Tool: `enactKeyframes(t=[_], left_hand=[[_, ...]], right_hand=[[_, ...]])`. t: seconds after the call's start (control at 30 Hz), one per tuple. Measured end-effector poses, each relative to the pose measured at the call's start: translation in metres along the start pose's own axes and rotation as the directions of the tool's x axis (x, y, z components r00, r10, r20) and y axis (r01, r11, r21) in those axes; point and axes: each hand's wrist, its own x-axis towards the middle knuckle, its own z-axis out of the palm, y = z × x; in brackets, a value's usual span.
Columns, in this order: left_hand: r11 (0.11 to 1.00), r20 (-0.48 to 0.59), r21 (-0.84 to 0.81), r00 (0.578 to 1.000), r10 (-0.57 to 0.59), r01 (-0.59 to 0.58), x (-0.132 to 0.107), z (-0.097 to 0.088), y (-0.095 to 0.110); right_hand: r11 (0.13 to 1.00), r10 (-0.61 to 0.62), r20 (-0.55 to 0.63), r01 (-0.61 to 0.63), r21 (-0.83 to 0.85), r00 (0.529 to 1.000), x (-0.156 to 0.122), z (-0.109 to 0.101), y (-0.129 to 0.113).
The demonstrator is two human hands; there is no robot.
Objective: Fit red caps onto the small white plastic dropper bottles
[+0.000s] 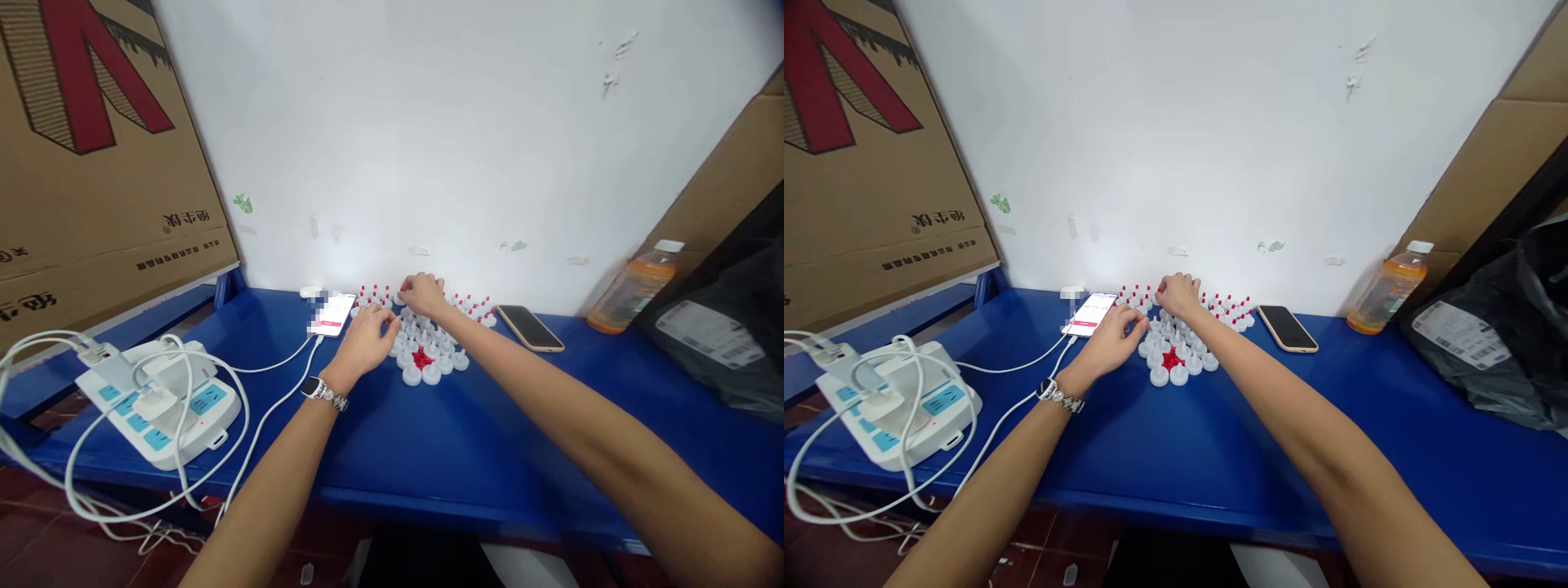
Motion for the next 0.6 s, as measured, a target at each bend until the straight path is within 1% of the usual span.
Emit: enactKeyframes(t=[0.07,0.13,0.2,0.27,0.37,0.43,0.5,0.57,0.6], left_hand=[[1.0,-0.041,-0.026,0.999,0.013,-0.014,0.0,-0.002,0.004],[0.998,-0.091,-0.053,0.995,0.036,-0.041,-0.001,-0.003,0.01],[0.995,-0.122,-0.07,0.991,0.06,-0.069,-0.002,-0.003,0.019],[0.994,-0.106,-0.055,0.99,0.092,-0.098,-0.005,-0.001,0.027],[0.988,-0.025,0.051,0.988,0.15,-0.148,-0.008,0.004,0.037],[0.967,0.016,0.154,0.979,0.203,-0.203,-0.009,0.006,0.041],[0.936,0.032,0.234,0.964,0.263,-0.263,-0.009,0.008,0.042],[0.926,0.026,0.242,0.956,0.293,-0.29,-0.008,0.01,0.042],[0.935,0.01,0.213,0.958,0.287,-0.282,-0.007,0.012,0.042]], right_hand=[[0.98,-0.072,-0.098,0.089,0.178,0.993,-0.02,-0.016,0.005],[0.913,-0.135,-0.125,0.172,0.371,0.983,-0.046,-0.031,0.009],[0.849,-0.181,-0.126,0.22,0.48,0.975,-0.074,-0.042,0.012],[0.818,-0.209,-0.148,0.255,0.516,0.967,-0.1,-0.046,0.012],[0.746,-0.248,-0.195,0.316,0.586,0.949,-0.125,-0.043,0.013],[0.715,-0.243,-0.212,0.322,0.62,0.947,-0.134,-0.039,0.013],[0.698,-0.224,-0.236,0.325,0.638,0.946,-0.138,-0.038,0.013],[0.681,-0.219,-0.268,0.344,0.646,0.938,-0.138,-0.039,0.013],[0.679,-0.226,-0.284,0.36,0.64,0.932,-0.138,-0.04,0.013]])
